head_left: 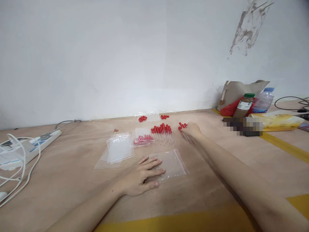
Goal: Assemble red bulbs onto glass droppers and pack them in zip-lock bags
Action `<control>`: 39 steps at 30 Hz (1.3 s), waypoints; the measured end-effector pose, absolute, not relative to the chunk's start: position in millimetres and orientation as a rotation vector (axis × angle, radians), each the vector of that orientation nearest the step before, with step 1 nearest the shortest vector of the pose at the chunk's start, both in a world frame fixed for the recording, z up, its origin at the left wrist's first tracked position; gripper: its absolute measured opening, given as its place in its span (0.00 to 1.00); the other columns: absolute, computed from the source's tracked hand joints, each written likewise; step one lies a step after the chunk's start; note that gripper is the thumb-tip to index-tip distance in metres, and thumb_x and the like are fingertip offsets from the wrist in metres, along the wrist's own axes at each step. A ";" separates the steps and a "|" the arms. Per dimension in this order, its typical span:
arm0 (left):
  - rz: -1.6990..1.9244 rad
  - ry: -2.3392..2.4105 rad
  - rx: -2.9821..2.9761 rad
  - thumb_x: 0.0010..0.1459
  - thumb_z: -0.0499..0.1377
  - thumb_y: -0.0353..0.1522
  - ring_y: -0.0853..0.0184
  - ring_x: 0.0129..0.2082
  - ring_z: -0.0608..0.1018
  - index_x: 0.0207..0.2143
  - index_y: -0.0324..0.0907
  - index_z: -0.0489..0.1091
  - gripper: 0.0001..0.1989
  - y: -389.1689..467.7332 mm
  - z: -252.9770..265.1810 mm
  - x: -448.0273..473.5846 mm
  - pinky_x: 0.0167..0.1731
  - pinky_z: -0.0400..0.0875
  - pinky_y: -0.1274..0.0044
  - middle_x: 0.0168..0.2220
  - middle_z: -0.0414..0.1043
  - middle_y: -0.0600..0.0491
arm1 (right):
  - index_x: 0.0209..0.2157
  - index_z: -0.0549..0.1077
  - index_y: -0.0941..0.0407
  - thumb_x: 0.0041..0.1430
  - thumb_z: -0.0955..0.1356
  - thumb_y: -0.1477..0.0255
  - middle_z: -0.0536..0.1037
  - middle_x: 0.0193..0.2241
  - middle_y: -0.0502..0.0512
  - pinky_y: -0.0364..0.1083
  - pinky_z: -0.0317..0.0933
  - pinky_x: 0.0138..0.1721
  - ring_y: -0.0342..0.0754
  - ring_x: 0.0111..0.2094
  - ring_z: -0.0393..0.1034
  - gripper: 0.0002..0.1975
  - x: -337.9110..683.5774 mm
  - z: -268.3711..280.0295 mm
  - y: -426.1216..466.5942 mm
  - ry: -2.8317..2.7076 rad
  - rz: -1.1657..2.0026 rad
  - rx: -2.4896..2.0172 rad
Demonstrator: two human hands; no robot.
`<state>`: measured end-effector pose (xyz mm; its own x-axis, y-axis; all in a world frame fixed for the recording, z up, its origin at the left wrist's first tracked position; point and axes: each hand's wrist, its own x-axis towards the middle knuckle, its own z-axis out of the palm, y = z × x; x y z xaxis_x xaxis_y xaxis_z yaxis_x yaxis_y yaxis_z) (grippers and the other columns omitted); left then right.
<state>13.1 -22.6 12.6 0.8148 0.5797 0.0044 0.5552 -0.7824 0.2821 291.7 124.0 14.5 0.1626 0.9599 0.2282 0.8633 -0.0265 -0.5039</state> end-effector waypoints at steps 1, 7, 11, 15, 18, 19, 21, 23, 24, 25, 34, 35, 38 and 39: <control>0.138 0.868 2.730 0.58 0.48 0.43 0.61 0.59 0.49 0.56 0.54 0.52 0.23 -22.3 12.3 13.0 0.56 0.41 0.61 0.60 0.44 0.56 | 0.18 0.67 0.58 0.45 0.65 0.65 0.70 0.19 0.57 0.42 0.53 0.24 0.47 0.24 0.66 0.11 292.9 18.6 118.0 -1.721 0.234 -1.910; 0.192 0.838 2.697 0.57 0.49 0.43 0.60 0.59 0.51 0.55 0.54 0.54 0.23 -19.3 12.6 14.4 0.56 0.42 0.61 0.60 0.46 0.56 | 0.30 0.63 0.57 0.47 0.64 0.59 0.68 0.21 0.50 0.40 0.52 0.20 0.39 0.19 0.59 0.16 301.5 15.0 60.6 -1.574 0.772 -1.306; 0.161 0.846 2.711 0.57 0.49 0.43 0.60 0.59 0.51 0.55 0.54 0.53 0.22 -18.0 12.6 17.4 0.56 0.41 0.60 0.60 0.46 0.55 | 0.49 0.49 0.55 0.41 0.68 0.61 0.66 0.20 0.44 0.39 0.53 0.18 0.38 0.17 0.59 0.36 302.2 -3.2 30.7 -1.352 1.011 -1.059; 0.255 0.887 2.727 0.58 0.49 0.41 0.60 0.59 0.50 0.55 0.52 0.55 0.21 -18.8 8.5 18.0 0.56 0.43 0.61 0.60 0.46 0.54 | 0.54 0.37 0.52 0.40 0.70 0.65 0.66 0.21 0.42 0.40 0.58 0.20 0.40 0.18 0.63 0.46 299.1 -17.4 25.0 -1.220 1.044 -1.031; 0.461 0.982 2.684 0.59 0.48 0.37 0.61 0.59 0.52 0.53 0.49 0.58 0.19 -19.6 3.8 16.5 0.56 0.48 0.63 0.59 0.50 0.53 | 0.55 0.36 0.52 0.41 0.69 0.65 0.66 0.20 0.42 0.41 0.61 0.19 0.41 0.17 0.64 0.46 295.4 -25.2 28.0 -1.162 0.996 -1.061; 0.505 1.011 2.658 0.59 0.48 0.37 0.61 0.58 0.54 0.53 0.49 0.58 0.19 -19.7 2.5 16.0 0.55 0.50 0.64 0.58 0.52 0.53 | 0.55 0.36 0.53 0.42 0.68 0.65 0.66 0.20 0.42 0.41 0.61 0.19 0.41 0.17 0.64 0.45 294.1 -26.9 28.7 -1.157 0.986 -1.067; 0.533 1.047 2.615 0.59 0.49 0.36 0.61 0.56 0.57 0.53 0.48 0.58 0.19 -19.7 1.1 15.4 0.53 0.55 0.65 0.57 0.54 0.52 | 0.54 0.37 0.54 0.42 0.68 0.64 0.66 0.19 0.42 0.42 0.62 0.19 0.42 0.17 0.64 0.44 291.7 -28.4 29.0 -1.156 0.983 -1.072; 0.524 1.061 2.592 0.58 0.50 0.37 0.61 0.55 0.60 0.54 0.49 0.57 0.20 -19.7 1.1 15.5 0.52 0.57 0.65 0.55 0.57 0.51 | 0.53 0.39 0.53 0.43 0.68 0.63 0.67 0.20 0.43 0.43 0.63 0.20 0.42 0.18 0.65 0.41 289.9 -27.8 28.1 -1.151 0.992 -1.080; 0.517 1.062 2.587 0.58 0.50 0.37 0.61 0.54 0.61 0.54 0.49 0.57 0.21 -19.7 1.5 15.7 0.52 0.58 0.65 0.55 0.58 0.51 | 0.52 0.40 0.53 0.43 0.67 0.63 0.67 0.20 0.43 0.43 0.63 0.20 0.42 0.18 0.65 0.40 289.3 -27.2 27.5 -1.143 1.002 -1.086; 0.512 1.062 2.586 0.58 0.50 0.37 0.61 0.54 0.61 0.54 0.49 0.56 0.21 -19.7 2.0 16.0 0.52 0.58 0.65 0.54 0.59 0.51 | 0.51 0.41 0.52 0.44 0.67 0.62 0.67 0.20 0.43 0.43 0.63 0.20 0.43 0.19 0.66 0.38 289.0 -26.6 27.0 -1.132 1.020 -1.091; 0.480 1.087 2.587 0.58 0.49 0.39 0.63 0.54 0.61 0.54 0.48 0.56 0.21 -19.9 3.6 17.0 0.53 0.57 0.68 0.54 0.59 0.52 | 0.34 0.53 0.52 0.53 0.62 0.63 0.68 0.20 0.46 0.45 0.65 0.23 0.44 0.21 0.70 0.13 290.5 -26.9 26.8 -0.965 1.333 -1.021; 0.480 1.086 2.591 0.58 0.49 0.39 0.63 0.54 0.61 0.54 0.48 0.56 0.21 -20.0 3.6 16.9 0.53 0.57 0.68 0.54 0.59 0.52 | 0.32 0.54 0.53 0.53 0.63 0.64 0.69 0.20 0.47 0.45 0.65 0.25 0.44 0.22 0.70 0.11 291.6 -25.9 26.3 -0.963 1.380 -1.025; 0.471 1.090 2.599 0.58 0.49 0.39 0.62 0.55 0.60 0.54 0.48 0.56 0.21 -19.9 3.2 16.5 0.52 0.57 0.67 0.54 0.59 0.52 | 0.29 0.60 0.55 0.48 0.67 0.68 0.71 0.23 0.51 0.44 0.65 0.28 0.42 0.24 0.69 0.11 298.6 -21.0 24.3 -1.055 1.489 -1.065; 0.467 1.096 2.598 0.58 0.49 0.39 0.62 0.55 0.60 0.54 0.48 0.56 0.21 -19.8 2.9 16.3 0.52 0.57 0.67 0.55 0.59 0.52 | 0.28 0.62 0.56 0.46 0.69 0.69 0.71 0.23 0.51 0.42 0.64 0.28 0.41 0.23 0.68 0.11 302.0 -19.3 23.5 -1.138 1.509 -1.087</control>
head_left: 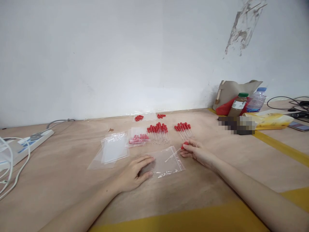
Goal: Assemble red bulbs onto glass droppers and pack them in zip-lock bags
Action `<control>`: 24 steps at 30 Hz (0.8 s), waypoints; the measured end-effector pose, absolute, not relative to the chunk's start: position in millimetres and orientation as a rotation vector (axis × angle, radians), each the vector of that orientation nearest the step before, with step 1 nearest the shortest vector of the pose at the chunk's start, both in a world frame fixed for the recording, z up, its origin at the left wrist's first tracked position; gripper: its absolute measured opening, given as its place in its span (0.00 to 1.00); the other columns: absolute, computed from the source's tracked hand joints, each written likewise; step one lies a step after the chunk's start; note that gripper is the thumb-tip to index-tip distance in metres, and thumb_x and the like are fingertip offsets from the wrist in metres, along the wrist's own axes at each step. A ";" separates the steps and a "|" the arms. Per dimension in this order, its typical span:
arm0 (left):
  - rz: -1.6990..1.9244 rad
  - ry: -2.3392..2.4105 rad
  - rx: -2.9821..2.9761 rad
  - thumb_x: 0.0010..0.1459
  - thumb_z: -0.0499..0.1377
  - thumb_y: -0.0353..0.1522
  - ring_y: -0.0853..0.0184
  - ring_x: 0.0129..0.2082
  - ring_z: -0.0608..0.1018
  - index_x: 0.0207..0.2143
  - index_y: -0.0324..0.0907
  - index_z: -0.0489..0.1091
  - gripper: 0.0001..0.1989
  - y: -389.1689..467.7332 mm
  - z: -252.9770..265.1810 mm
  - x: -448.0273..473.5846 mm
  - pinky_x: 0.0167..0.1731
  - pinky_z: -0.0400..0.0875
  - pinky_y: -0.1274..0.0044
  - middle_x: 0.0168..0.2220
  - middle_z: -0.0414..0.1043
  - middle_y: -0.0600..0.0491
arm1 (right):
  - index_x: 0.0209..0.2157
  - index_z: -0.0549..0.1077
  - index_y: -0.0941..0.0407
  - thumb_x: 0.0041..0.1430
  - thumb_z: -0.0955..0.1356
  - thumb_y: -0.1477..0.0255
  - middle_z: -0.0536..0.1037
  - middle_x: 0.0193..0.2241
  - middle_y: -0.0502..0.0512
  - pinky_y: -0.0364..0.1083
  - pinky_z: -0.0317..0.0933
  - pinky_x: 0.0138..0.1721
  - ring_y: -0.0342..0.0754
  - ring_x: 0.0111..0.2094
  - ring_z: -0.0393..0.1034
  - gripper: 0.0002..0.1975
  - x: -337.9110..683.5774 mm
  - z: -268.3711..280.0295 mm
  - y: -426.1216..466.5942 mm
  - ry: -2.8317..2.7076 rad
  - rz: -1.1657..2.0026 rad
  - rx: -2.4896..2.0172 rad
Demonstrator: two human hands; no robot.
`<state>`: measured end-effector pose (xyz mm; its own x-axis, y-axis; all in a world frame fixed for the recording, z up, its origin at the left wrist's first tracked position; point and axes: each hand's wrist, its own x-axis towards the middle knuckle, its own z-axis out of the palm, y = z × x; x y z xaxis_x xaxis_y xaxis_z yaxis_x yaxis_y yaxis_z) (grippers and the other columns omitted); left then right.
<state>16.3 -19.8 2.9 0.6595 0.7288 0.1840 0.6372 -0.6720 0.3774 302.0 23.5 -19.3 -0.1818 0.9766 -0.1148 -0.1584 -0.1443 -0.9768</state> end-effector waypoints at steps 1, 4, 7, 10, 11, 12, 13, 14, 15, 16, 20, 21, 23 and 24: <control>0.468 1.101 2.595 0.58 0.49 0.39 0.63 0.55 0.60 0.54 0.48 0.56 0.21 -19.7 2.5 16.1 0.53 0.57 0.67 0.55 0.58 0.52 | 0.27 0.64 0.57 0.44 0.70 0.69 0.70 0.22 0.50 0.41 0.62 0.26 0.39 0.22 0.66 0.11 305.4 -17.7 22.8 -1.239 1.517 -1.112; 0.482 1.103 2.585 0.58 0.50 0.38 0.63 0.55 0.60 0.54 0.48 0.56 0.21 -19.1 1.3 16.0 0.53 0.56 0.67 0.55 0.58 0.53 | 0.29 0.69 0.59 0.42 0.71 0.67 0.69 0.20 0.48 0.38 0.56 0.21 0.37 0.20 0.61 0.12 312.9 -15.2 21.2 -1.557 1.499 -1.151; 0.489 1.081 2.591 0.58 0.50 0.38 0.62 0.54 0.61 0.54 0.48 0.56 0.21 -18.6 0.8 16.7 0.52 0.57 0.66 0.54 0.59 0.52 | 0.32 0.71 0.59 0.41 0.71 0.66 0.71 0.24 0.49 0.39 0.57 0.25 0.39 0.24 0.63 0.15 312.4 -16.0 20.2 -1.726 1.462 -1.062; 0.493 1.072 2.600 0.58 0.50 0.38 0.62 0.54 0.61 0.54 0.48 0.57 0.21 -18.6 0.9 17.5 0.52 0.57 0.66 0.54 0.60 0.52 | 0.33 0.72 0.59 0.43 0.70 0.66 0.71 0.26 0.51 0.41 0.58 0.29 0.40 0.27 0.64 0.14 306.9 -17.3 19.3 -1.828 1.273 -1.006; 0.493 1.072 2.601 0.58 0.50 0.38 0.62 0.54 0.61 0.54 0.48 0.57 0.21 -18.7 1.0 17.7 0.52 0.57 0.67 0.54 0.60 0.52 | 0.32 0.72 0.59 0.43 0.70 0.67 0.70 0.27 0.51 0.42 0.58 0.30 0.40 0.27 0.63 0.13 305.0 -17.5 19.0 -1.855 1.179 -0.993; 0.495 1.071 2.600 0.58 0.50 0.38 0.63 0.54 0.61 0.54 0.48 0.57 0.21 -18.7 1.1 17.8 0.52 0.57 0.67 0.54 0.60 0.52 | 0.31 0.73 0.59 0.43 0.70 0.67 0.69 0.28 0.52 0.42 0.58 0.31 0.41 0.28 0.64 0.12 303.3 -17.7 18.6 -1.869 1.099 -0.969; 0.497 1.071 2.598 0.58 0.50 0.38 0.63 0.54 0.61 0.54 0.48 0.57 0.21 -18.8 1.2 17.9 0.52 0.57 0.67 0.54 0.60 0.53 | 0.29 0.73 0.59 0.43 0.70 0.68 0.69 0.30 0.53 0.42 0.59 0.32 0.41 0.29 0.64 0.10 301.8 -17.9 18.2 -1.871 1.052 -0.931; 0.496 1.072 2.597 0.58 0.50 0.38 0.64 0.54 0.61 0.54 0.48 0.57 0.21 -18.7 1.2 17.9 0.52 0.57 0.68 0.54 0.60 0.53 | 0.28 0.73 0.59 0.43 0.70 0.69 0.69 0.31 0.53 0.42 0.59 0.32 0.41 0.30 0.64 0.09 300.6 -18.2 17.9 -1.862 1.047 -0.882; 0.495 1.071 2.597 0.58 0.50 0.38 0.64 0.54 0.61 0.54 0.48 0.57 0.21 -18.6 1.2 17.9 0.52 0.57 0.68 0.54 0.60 0.53 | 0.28 0.72 0.59 0.43 0.70 0.70 0.68 0.32 0.53 0.42 0.59 0.32 0.42 0.31 0.65 0.08 299.7 -18.6 17.5 -1.846 1.073 -0.833; 0.493 1.067 2.600 0.58 0.50 0.38 0.64 0.54 0.61 0.54 0.48 0.57 0.20 -18.4 1.1 17.8 0.52 0.57 0.67 0.54 0.60 0.53 | 0.27 0.71 0.59 0.43 0.70 0.71 0.69 0.32 0.54 0.42 0.59 0.32 0.41 0.31 0.65 0.08 298.9 -19.1 17.2 -1.829 1.114 -0.796; 0.490 1.043 2.620 0.58 0.50 0.37 0.63 0.54 0.61 0.53 0.47 0.57 0.20 -17.2 0.3 17.3 0.52 0.57 0.66 0.54 0.60 0.52 | 0.27 0.69 0.60 0.42 0.70 0.74 0.69 0.36 0.54 0.40 0.59 0.30 0.40 0.30 0.66 0.07 297.6 -20.7 16.0 -1.807 1.243 -0.766; 0.488 1.041 2.622 0.58 0.50 0.37 0.63 0.54 0.60 0.54 0.47 0.57 0.20 -16.8 0.0 17.2 0.52 0.57 0.66 0.54 0.60 0.52 | 0.26 0.69 0.60 0.42 0.70 0.75 0.69 0.38 0.55 0.40 0.59 0.28 0.39 0.29 0.66 0.07 297.5 -20.7 15.6 -1.809 1.277 -0.773; 0.482 1.042 2.621 0.58 0.50 0.37 0.63 0.54 0.60 0.54 0.47 0.57 0.20 -16.1 -0.5 17.1 0.52 0.57 0.66 0.54 0.59 0.52 | 0.25 0.67 0.60 0.41 0.70 0.75 0.67 0.42 0.56 0.39 0.59 0.26 0.37 0.26 0.65 0.08 297.2 -20.2 14.5 -1.803 1.368 -0.782; 0.478 1.042 2.620 0.58 0.50 0.37 0.63 0.54 0.61 0.53 0.47 0.58 0.20 -15.8 -0.7 17.1 0.52 0.57 0.66 0.54 0.59 0.52 | 0.25 0.67 0.60 0.42 0.71 0.74 0.67 0.44 0.56 0.39 0.59 0.25 0.36 0.25 0.65 0.09 296.8 -19.8 13.9 -1.793 1.426 -0.783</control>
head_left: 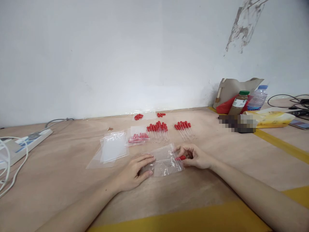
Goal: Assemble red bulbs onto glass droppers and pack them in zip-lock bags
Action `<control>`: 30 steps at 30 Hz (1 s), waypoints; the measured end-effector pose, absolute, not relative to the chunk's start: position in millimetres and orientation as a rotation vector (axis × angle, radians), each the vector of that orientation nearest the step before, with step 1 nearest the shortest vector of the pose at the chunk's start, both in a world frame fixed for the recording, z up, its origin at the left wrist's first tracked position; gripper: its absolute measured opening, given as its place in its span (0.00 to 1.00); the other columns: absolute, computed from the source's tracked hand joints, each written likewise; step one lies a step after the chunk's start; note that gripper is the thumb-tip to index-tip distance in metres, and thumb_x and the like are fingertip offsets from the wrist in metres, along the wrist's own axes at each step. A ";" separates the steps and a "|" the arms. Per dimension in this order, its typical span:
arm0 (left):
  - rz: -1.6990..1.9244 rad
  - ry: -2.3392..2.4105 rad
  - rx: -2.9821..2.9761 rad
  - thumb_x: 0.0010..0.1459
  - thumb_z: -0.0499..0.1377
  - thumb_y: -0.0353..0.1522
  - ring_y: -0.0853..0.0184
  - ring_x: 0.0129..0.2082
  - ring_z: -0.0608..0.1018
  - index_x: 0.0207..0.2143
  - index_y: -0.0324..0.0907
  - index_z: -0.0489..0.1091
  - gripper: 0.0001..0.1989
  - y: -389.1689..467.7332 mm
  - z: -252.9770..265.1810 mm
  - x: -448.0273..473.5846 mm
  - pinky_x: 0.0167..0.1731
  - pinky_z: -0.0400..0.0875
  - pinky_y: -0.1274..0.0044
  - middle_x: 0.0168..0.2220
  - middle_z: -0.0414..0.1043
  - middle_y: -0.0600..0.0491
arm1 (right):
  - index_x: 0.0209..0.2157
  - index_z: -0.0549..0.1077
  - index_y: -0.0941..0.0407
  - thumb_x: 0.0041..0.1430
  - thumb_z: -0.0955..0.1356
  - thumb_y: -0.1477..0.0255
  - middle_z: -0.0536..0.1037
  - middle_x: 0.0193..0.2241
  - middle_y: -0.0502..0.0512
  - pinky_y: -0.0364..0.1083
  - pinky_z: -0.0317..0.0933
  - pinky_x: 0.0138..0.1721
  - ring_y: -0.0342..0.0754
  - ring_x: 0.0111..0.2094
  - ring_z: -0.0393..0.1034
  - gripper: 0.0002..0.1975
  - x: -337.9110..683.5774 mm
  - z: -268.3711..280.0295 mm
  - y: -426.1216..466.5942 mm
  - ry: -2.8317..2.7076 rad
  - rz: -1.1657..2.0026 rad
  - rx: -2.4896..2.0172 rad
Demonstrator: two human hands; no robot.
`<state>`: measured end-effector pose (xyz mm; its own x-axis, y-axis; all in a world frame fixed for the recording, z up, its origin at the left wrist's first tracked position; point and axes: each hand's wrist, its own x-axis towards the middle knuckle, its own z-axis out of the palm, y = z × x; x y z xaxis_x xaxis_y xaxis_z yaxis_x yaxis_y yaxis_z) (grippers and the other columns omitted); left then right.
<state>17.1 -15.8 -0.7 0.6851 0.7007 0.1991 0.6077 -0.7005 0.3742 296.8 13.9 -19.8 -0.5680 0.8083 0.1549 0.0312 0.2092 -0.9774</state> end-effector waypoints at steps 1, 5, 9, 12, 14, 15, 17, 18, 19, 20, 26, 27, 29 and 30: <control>0.478 1.039 2.620 0.58 0.50 0.37 0.63 0.54 0.61 0.53 0.47 0.58 0.20 -15.6 -0.9 17.0 0.52 0.57 0.67 0.54 0.59 0.51 | 0.25 0.66 0.60 0.42 0.70 0.73 0.67 0.44 0.56 0.39 0.59 0.24 0.35 0.24 0.64 0.09 296.3 -19.6 13.5 -1.777 1.479 -0.783; 0.480 1.031 2.612 0.58 0.50 0.37 0.64 0.54 0.61 0.53 0.47 0.58 0.19 -15.3 -1.1 17.0 0.52 0.58 0.68 0.54 0.58 0.52 | 0.29 0.66 0.58 0.45 0.69 0.69 0.72 0.32 0.52 0.39 0.60 0.25 0.37 0.23 0.65 0.11 292.6 -21.0 14.7 -1.728 1.591 -0.787; 0.474 1.034 2.599 0.58 0.50 0.37 0.64 0.54 0.61 0.53 0.48 0.58 0.19 -16.5 0.0 16.8 0.52 0.58 0.68 0.54 0.59 0.52 | 0.33 0.71 0.60 0.47 0.68 0.66 0.73 0.28 0.52 0.41 0.60 0.31 0.40 0.28 0.65 0.13 289.2 -24.9 20.1 -1.808 1.473 -0.825; 0.462 1.041 2.590 0.59 0.49 0.37 0.64 0.54 0.61 0.53 0.48 0.58 0.19 -17.1 0.5 16.6 0.52 0.58 0.68 0.55 0.58 0.52 | 0.35 0.74 0.59 0.50 0.66 0.62 0.74 0.28 0.54 0.41 0.60 0.31 0.41 0.29 0.65 0.16 287.9 -25.2 23.4 -1.935 1.367 -0.864; 0.462 1.039 2.586 0.59 0.49 0.37 0.63 0.54 0.61 0.53 0.47 0.58 0.19 -17.0 0.2 16.6 0.52 0.57 0.67 0.55 0.58 0.51 | 0.36 0.74 0.58 0.52 0.64 0.61 0.73 0.30 0.54 0.42 0.60 0.33 0.43 0.31 0.65 0.17 287.4 -22.8 23.7 -2.019 1.279 -0.865; 0.464 1.036 2.582 0.59 0.49 0.37 0.63 0.54 0.61 0.53 0.47 0.58 0.19 -16.8 -0.1 16.6 0.52 0.57 0.67 0.55 0.58 0.51 | 0.37 0.75 0.58 0.52 0.64 0.61 0.73 0.32 0.54 0.42 0.60 0.34 0.43 0.32 0.65 0.17 287.3 -20.9 23.3 -2.069 1.227 -0.854; 0.466 1.033 2.574 0.59 0.48 0.37 0.63 0.54 0.60 0.53 0.47 0.59 0.19 -16.3 -0.5 16.6 0.52 0.57 0.66 0.55 0.58 0.51 | 0.37 0.75 0.56 0.55 0.61 0.61 0.72 0.34 0.55 0.43 0.59 0.37 0.44 0.34 0.65 0.17 287.4 -16.8 21.8 -2.188 1.114 -0.823; 0.466 1.033 2.571 0.59 0.48 0.37 0.63 0.54 0.60 0.53 0.47 0.59 0.19 -16.1 -0.6 16.6 0.52 0.57 0.66 0.55 0.58 0.51 | 0.37 0.75 0.56 0.56 0.60 0.61 0.71 0.35 0.55 0.44 0.59 0.38 0.44 0.35 0.64 0.18 287.6 -15.0 20.9 -2.242 1.067 -0.810; 0.466 1.034 2.568 0.59 0.48 0.37 0.63 0.54 0.60 0.53 0.47 0.59 0.18 -16.0 -0.5 16.5 0.52 0.57 0.66 0.55 0.58 0.51 | 0.38 0.75 0.56 0.57 0.59 0.61 0.70 0.36 0.55 0.44 0.58 0.40 0.44 0.36 0.64 0.18 287.8 -13.7 20.2 -2.281 1.030 -0.801; 0.469 1.031 2.567 0.59 0.49 0.37 0.63 0.54 0.61 0.53 0.48 0.59 0.18 -16.0 -0.3 16.5 0.52 0.57 0.66 0.55 0.58 0.51 | 0.39 0.74 0.55 0.57 0.59 0.61 0.70 0.36 0.56 0.45 0.58 0.41 0.45 0.37 0.64 0.19 287.9 -13.0 19.6 -2.297 1.011 -0.795; 0.500 1.015 2.565 0.59 0.50 0.37 0.62 0.54 0.62 0.51 0.47 0.62 0.17 -17.0 1.1 16.1 0.51 0.59 0.66 0.54 0.60 0.51 | 0.39 0.72 0.60 0.51 0.64 0.59 0.74 0.28 0.55 0.45 0.62 0.33 0.46 0.32 0.67 0.21 285.1 -23.1 21.6 -1.979 1.201 -0.971; 0.503 1.014 2.563 0.58 0.50 0.36 0.62 0.54 0.62 0.51 0.47 0.62 0.17 -17.0 1.0 16.1 0.51 0.59 0.66 0.54 0.60 0.51 | 0.37 0.72 0.61 0.49 0.65 0.59 0.74 0.25 0.54 0.43 0.61 0.29 0.45 0.29 0.66 0.20 284.4 -26.0 22.3 -1.922 1.175 -1.039; 0.516 1.007 2.566 0.58 0.50 0.36 0.62 0.54 0.62 0.50 0.46 0.63 0.17 -16.9 0.4 16.0 0.52 0.58 0.66 0.53 0.61 0.51 | 0.31 0.73 0.61 0.47 0.66 0.61 0.72 0.21 0.52 0.41 0.58 0.24 0.42 0.23 0.63 0.17 283.2 -30.6 23.2 -1.854 1.082 -1.138; 0.523 1.005 2.567 0.58 0.50 0.36 0.62 0.53 0.62 0.50 0.46 0.63 0.17 -16.8 0.1 16.0 0.52 0.58 0.66 0.53 0.62 0.50 | 0.28 0.73 0.61 0.47 0.67 0.61 0.70 0.19 0.50 0.40 0.56 0.22 0.40 0.21 0.60 0.15 282.7 -31.9 23.2 -1.848 1.046 -1.163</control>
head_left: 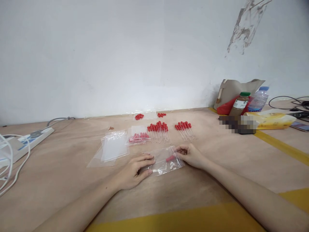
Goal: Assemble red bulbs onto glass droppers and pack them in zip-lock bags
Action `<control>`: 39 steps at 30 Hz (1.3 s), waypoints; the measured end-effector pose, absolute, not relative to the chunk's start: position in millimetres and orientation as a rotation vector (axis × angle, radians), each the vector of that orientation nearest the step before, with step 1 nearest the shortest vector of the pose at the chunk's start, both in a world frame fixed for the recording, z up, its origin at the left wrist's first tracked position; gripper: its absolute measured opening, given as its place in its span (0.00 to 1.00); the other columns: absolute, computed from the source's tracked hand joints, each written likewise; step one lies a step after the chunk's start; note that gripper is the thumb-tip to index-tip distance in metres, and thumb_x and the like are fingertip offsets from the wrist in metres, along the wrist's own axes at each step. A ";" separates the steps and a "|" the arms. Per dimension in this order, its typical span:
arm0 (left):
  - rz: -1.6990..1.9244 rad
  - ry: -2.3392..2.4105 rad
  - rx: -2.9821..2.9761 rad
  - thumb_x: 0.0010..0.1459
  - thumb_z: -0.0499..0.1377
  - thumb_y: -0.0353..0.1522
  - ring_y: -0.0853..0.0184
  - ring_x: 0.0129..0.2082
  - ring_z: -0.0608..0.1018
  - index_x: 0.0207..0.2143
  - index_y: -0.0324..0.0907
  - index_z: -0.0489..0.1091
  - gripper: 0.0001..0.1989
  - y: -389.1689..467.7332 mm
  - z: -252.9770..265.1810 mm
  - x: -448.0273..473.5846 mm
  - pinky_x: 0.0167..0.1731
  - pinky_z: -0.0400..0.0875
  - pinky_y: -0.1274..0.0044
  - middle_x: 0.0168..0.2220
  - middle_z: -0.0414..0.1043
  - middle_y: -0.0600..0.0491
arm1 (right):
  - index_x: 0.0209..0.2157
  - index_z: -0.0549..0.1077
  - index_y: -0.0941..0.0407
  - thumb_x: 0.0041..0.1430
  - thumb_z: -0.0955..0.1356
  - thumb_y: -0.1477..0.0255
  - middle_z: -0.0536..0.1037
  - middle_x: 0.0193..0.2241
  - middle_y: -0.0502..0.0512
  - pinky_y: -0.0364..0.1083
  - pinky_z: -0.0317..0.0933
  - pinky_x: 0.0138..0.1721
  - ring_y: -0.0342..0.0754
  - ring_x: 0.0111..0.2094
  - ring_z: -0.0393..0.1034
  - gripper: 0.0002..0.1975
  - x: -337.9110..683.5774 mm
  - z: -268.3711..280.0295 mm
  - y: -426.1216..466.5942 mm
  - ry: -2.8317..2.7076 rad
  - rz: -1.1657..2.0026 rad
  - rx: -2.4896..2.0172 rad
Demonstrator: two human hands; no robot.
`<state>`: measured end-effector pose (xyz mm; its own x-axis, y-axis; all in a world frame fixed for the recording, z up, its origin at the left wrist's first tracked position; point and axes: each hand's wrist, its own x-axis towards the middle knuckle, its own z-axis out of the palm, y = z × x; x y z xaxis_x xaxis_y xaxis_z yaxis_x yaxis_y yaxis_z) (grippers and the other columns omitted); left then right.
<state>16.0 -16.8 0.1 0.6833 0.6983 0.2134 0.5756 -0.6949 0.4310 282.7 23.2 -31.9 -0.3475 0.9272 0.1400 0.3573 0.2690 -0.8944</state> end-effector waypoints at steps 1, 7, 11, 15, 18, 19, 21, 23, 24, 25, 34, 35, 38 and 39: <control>0.525 1.005 2.570 0.58 0.50 0.36 0.62 0.53 0.62 0.50 0.47 0.63 0.17 -16.7 -0.2 16.0 0.52 0.58 0.65 0.53 0.62 0.51 | 0.25 0.72 0.61 0.46 0.67 0.62 0.68 0.17 0.49 0.39 0.53 0.20 0.39 0.19 0.58 0.14 282.3 -32.5 22.9 -1.863 1.020 -1.175; 0.521 1.007 2.578 0.59 0.49 0.36 0.62 0.54 0.62 0.50 0.47 0.63 0.17 -16.2 -0.1 15.9 0.51 0.59 0.65 0.53 0.61 0.51 | 0.22 0.72 0.60 0.49 0.65 0.64 0.65 0.17 0.48 0.39 0.50 0.20 0.38 0.19 0.55 0.13 284.5 -28.8 21.1 -2.047 0.985 -1.034; 0.492 1.008 2.586 0.60 0.48 0.35 0.63 0.54 0.61 0.51 0.47 0.62 0.17 -16.7 1.1 16.1 0.52 0.58 0.66 0.53 0.61 0.51 | 0.26 0.71 0.59 0.49 0.65 0.64 0.69 0.19 0.49 0.39 0.54 0.22 0.40 0.21 0.59 0.12 293.2 -27.9 28.9 -1.949 0.973 -1.126; 0.509 1.023 2.588 0.60 0.48 0.35 0.63 0.55 0.59 0.51 0.46 0.62 0.17 -18.6 1.8 15.5 0.53 0.57 0.68 0.55 0.58 0.51 | 0.23 0.69 0.59 0.46 0.65 0.70 0.69 0.19 0.51 0.40 0.53 0.23 0.41 0.21 0.61 0.06 305.9 -17.6 47.7 -1.891 0.495 -1.411; 0.514 1.035 2.594 0.59 0.48 0.35 0.63 0.55 0.59 0.49 0.46 0.64 0.16 -19.6 1.3 14.7 0.53 0.57 0.68 0.55 0.58 0.51 | 0.23 0.69 0.58 0.45 0.63 0.74 0.71 0.22 0.53 0.41 0.53 0.26 0.43 0.24 0.63 0.04 311.8 -4.5 67.9 -1.848 0.160 -1.572; 0.512 1.038 2.595 0.59 0.48 0.35 0.63 0.55 0.60 0.49 0.46 0.64 0.16 -19.6 1.0 14.4 0.53 0.58 0.69 0.54 0.58 0.51 | 0.23 0.69 0.58 0.44 0.63 0.74 0.71 0.23 0.54 0.41 0.53 0.27 0.44 0.25 0.64 0.04 312.3 -0.9 75.0 -1.825 0.097 -1.631; 0.519 1.037 2.596 0.59 0.49 0.35 0.63 0.54 0.61 0.49 0.46 0.64 0.16 -19.5 0.3 14.0 0.52 0.59 0.68 0.54 0.59 0.50 | 0.24 0.69 0.58 0.44 0.64 0.73 0.72 0.25 0.56 0.42 0.52 0.27 0.46 0.27 0.65 0.04 311.2 3.6 88.7 -1.757 0.061 -1.753; 0.527 1.032 2.594 0.59 0.49 0.35 0.62 0.53 0.62 0.49 0.46 0.64 0.16 -19.4 -0.1 13.9 0.51 0.59 0.67 0.53 0.60 0.50 | 0.24 0.69 0.59 0.44 0.63 0.73 0.72 0.25 0.58 0.43 0.52 0.27 0.48 0.28 0.66 0.05 308.8 4.2 100.1 -1.670 0.104 -1.855; 0.532 1.031 2.591 0.59 0.49 0.35 0.62 0.53 0.62 0.49 0.46 0.64 0.15 -19.4 -0.2 13.9 0.51 0.60 0.67 0.53 0.60 0.50 | 0.23 0.69 0.59 0.45 0.63 0.73 0.72 0.25 0.59 0.43 0.52 0.27 0.48 0.28 0.66 0.05 307.8 3.5 104.7 -1.628 0.134 -1.893; 0.535 1.029 2.588 0.59 0.49 0.35 0.62 0.53 0.62 0.48 0.46 0.64 0.15 -19.4 -0.3 13.9 0.51 0.60 0.67 0.52 0.60 0.49 | 0.23 0.69 0.60 0.45 0.63 0.73 0.71 0.24 0.60 0.44 0.52 0.26 0.49 0.27 0.66 0.06 307.0 2.2 108.6 -1.598 0.163 -1.920; 0.581 1.003 2.565 0.58 0.50 0.35 0.63 0.52 0.64 0.48 0.46 0.65 0.15 -20.7 -0.4 14.6 0.50 0.61 0.68 0.51 0.62 0.49 | 0.20 0.67 0.60 0.41 0.65 0.70 0.70 0.22 0.63 0.44 0.52 0.24 0.50 0.25 0.66 0.07 308.2 -7.5 130.8 -1.489 0.273 -2.014; 0.579 1.005 2.563 0.58 0.50 0.35 0.63 0.52 0.64 0.48 0.46 0.65 0.15 -20.8 -0.2 14.7 0.50 0.61 0.68 0.51 0.62 0.49 | 0.19 0.66 0.59 0.41 0.65 0.70 0.70 0.21 0.62 0.44 0.52 0.24 0.50 0.25 0.66 0.06 307.9 -7.6 132.1 -1.481 0.278 -2.016; 0.572 1.009 2.560 0.58 0.50 0.35 0.63 0.52 0.64 0.48 0.46 0.65 0.15 -21.0 0.1 14.5 0.50 0.60 0.69 0.51 0.61 0.49 | 0.17 0.65 0.58 0.41 0.65 0.69 0.69 0.20 0.60 0.44 0.52 0.22 0.49 0.23 0.65 0.07 307.0 -4.7 133.2 -1.473 0.302 -2.005; 0.568 1.010 2.558 0.58 0.50 0.35 0.63 0.52 0.64 0.48 0.46 0.65 0.15 -21.0 0.2 14.3 0.50 0.61 0.69 0.51 0.61 0.49 | 0.16 0.64 0.57 0.41 0.65 0.69 0.69 0.19 0.59 0.43 0.52 0.22 0.48 0.22 0.64 0.08 306.9 -2.5 132.1 -1.480 0.317 -1.993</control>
<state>14.3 -21.0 0.2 0.6688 0.7035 0.2403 0.5713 -0.6932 0.4395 306.9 132.1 -2.5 0.3405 0.9245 0.1712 0.7734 -0.1719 -0.6102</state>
